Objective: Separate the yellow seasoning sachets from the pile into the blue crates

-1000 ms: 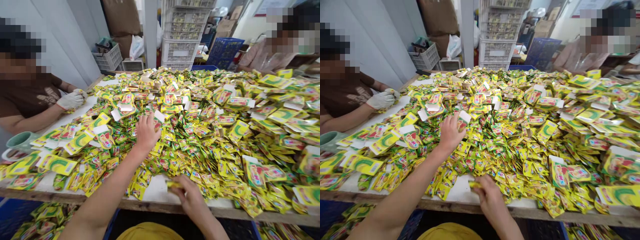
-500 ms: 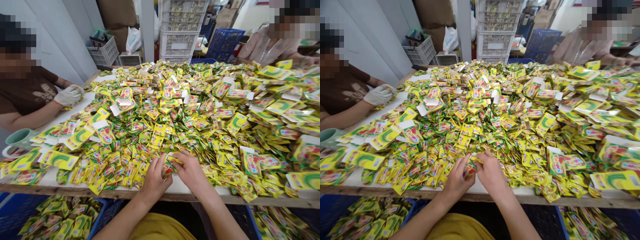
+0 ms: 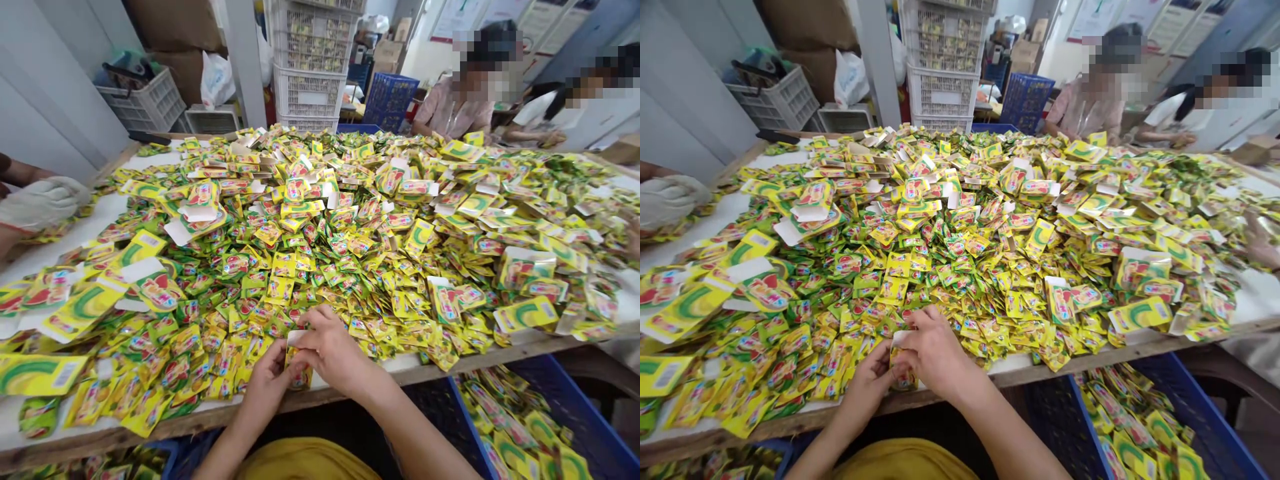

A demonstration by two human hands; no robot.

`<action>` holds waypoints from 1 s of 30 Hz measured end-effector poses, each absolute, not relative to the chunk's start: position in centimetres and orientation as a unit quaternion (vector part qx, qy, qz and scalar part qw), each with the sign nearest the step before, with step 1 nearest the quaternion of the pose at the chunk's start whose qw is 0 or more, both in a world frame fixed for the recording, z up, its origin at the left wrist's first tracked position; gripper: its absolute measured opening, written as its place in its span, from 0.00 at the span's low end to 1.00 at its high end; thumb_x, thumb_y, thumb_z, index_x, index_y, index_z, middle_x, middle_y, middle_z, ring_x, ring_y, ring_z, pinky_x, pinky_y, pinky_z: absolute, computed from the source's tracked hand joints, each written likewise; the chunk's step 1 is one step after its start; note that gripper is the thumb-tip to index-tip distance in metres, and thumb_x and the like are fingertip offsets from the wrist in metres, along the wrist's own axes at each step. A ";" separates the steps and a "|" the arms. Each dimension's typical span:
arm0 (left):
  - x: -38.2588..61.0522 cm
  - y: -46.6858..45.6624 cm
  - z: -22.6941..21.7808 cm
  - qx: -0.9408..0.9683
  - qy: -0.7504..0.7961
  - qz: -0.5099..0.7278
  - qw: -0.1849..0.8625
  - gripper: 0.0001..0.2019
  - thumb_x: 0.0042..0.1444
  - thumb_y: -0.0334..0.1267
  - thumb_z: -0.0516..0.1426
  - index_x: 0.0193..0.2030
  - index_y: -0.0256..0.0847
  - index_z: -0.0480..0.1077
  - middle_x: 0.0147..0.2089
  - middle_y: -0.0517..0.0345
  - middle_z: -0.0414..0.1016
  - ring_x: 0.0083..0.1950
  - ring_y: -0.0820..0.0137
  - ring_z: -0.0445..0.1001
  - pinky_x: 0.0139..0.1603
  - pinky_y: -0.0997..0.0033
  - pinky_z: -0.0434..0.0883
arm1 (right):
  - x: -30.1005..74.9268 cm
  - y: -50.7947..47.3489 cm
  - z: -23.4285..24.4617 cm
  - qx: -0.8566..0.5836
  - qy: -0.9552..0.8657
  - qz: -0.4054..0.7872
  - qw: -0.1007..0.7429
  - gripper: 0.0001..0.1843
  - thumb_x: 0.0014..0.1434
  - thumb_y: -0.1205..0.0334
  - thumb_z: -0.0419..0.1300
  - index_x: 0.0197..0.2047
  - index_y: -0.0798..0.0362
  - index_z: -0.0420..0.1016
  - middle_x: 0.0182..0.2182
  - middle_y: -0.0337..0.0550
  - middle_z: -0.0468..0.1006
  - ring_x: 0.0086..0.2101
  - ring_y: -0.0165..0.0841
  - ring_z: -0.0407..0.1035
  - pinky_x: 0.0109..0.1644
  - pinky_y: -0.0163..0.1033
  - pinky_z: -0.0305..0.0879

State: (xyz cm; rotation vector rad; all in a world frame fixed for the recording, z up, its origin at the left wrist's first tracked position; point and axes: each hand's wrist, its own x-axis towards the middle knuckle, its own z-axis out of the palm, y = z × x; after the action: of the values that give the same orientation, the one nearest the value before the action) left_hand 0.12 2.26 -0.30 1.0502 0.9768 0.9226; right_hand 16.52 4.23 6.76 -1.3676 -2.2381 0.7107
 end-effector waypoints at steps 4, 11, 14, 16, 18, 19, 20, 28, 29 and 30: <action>0.0 2.2 -0.2 0.462 0.445 0.413 0.647 0.21 0.48 0.42 0.65 0.48 0.38 0.72 0.45 0.52 0.77 0.46 0.62 0.73 0.48 0.68 0.68 | 16.4 3.7 6.3 -0.467 -0.819 0.272 0.194 0.07 0.60 0.65 0.59 0.38 0.51 0.79 0.46 0.47 0.71 0.50 0.40 0.60 0.53 0.45 0.61; -0.3 1.8 -0.1 0.511 0.463 0.391 0.610 0.17 0.50 0.38 0.63 0.47 0.37 0.74 0.41 0.56 0.77 0.41 0.66 0.71 0.43 0.72 0.67 | 16.4 4.4 5.2 -0.467 -0.762 0.355 0.275 0.07 0.57 0.72 0.61 0.36 0.52 0.79 0.36 0.42 0.75 0.38 0.32 0.68 0.42 0.36 0.64; -0.2 1.6 0.2 0.540 0.476 0.372 0.586 0.16 0.50 0.38 0.62 0.46 0.38 0.74 0.39 0.57 0.78 0.39 0.67 0.71 0.42 0.72 0.67 | 16.2 4.5 5.6 -0.449 -0.793 0.321 0.257 0.09 0.57 0.71 0.61 0.26 0.53 0.77 0.39 0.43 0.74 0.43 0.35 0.65 0.49 0.40 0.62; -0.2 1.5 0.4 0.547 0.476 0.362 0.586 0.15 0.51 0.38 0.62 0.47 0.38 0.74 0.40 0.56 0.78 0.39 0.66 0.72 0.43 0.71 0.68 | 16.3 4.3 6.0 -0.419 -0.815 0.342 0.209 0.13 0.60 0.69 0.58 0.25 0.53 0.77 0.39 0.43 0.74 0.45 0.35 0.65 0.50 0.42 0.61; -0.2 1.5 0.5 0.538 0.469 0.363 0.600 0.17 0.51 0.40 0.62 0.48 0.38 0.74 0.42 0.54 0.78 0.42 0.64 0.73 0.46 0.68 0.68 | 16.7 4.0 6.1 -0.419 -0.797 0.381 0.209 0.12 0.62 0.66 0.56 0.29 0.51 0.79 0.42 0.44 0.74 0.46 0.35 0.65 0.51 0.42 0.62; -0.3 1.5 0.5 0.528 0.466 0.366 0.609 0.17 0.52 0.42 0.62 0.48 0.39 0.74 0.44 0.54 0.78 0.44 0.63 0.73 0.48 0.67 0.69 | 16.9 3.8 5.9 -0.434 -0.774 0.396 0.235 0.12 0.62 0.65 0.56 0.32 0.50 0.80 0.44 0.44 0.74 0.47 0.36 0.65 0.52 0.43 0.61; -0.4 1.5 0.5 0.511 0.462 0.373 0.621 0.18 0.54 0.44 0.60 0.50 0.39 0.73 0.46 0.53 0.78 0.47 0.62 0.73 0.50 0.66 0.68 | 17.2 3.6 5.6 -0.458 -0.739 0.411 0.276 0.10 0.62 0.63 0.57 0.35 0.49 0.80 0.44 0.45 0.74 0.47 0.36 0.66 0.53 0.43 0.62; -1.0 2.1 2.1 0.355 0.390 0.369 0.765 0.13 0.54 0.39 0.60 0.44 0.37 0.77 0.42 0.52 0.80 0.44 0.65 0.75 0.50 0.67 0.69 | 16.6 2.6 3.3 -0.458 -0.290 0.734 0.408 0.16 0.43 0.63 0.69 0.35 0.50 0.69 0.24 0.29 0.67 0.15 0.18 0.45 0.15 0.26 0.39; -1.0 2.4 2.3 0.359 0.409 0.372 0.752 0.11 0.51 0.37 0.61 0.40 0.36 0.78 0.38 0.53 0.80 0.41 0.66 0.75 0.48 0.69 0.69 | 16.3 2.7 3.3 -0.454 -0.280 0.752 0.387 0.16 0.42 0.65 0.69 0.34 0.51 0.70 0.22 0.29 0.67 0.15 0.17 0.43 0.15 0.26 0.36; -1.0 2.7 2.4 0.366 0.434 0.381 0.729 0.09 0.49 0.35 0.62 0.37 0.36 0.79 0.34 0.55 0.80 0.39 0.67 0.75 0.45 0.71 0.69 | 16.0 2.9 3.4 -0.458 -0.283 0.754 0.377 0.15 0.41 0.65 0.69 0.33 0.52 0.72 0.21 0.29 0.67 0.14 0.16 0.43 0.15 0.26 0.36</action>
State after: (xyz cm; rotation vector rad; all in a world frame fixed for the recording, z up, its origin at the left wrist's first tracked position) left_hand -0.96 2.67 2.43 0.8068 0.9567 0.8391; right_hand 16.02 2.85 3.38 -1.1707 -0.7247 1.9271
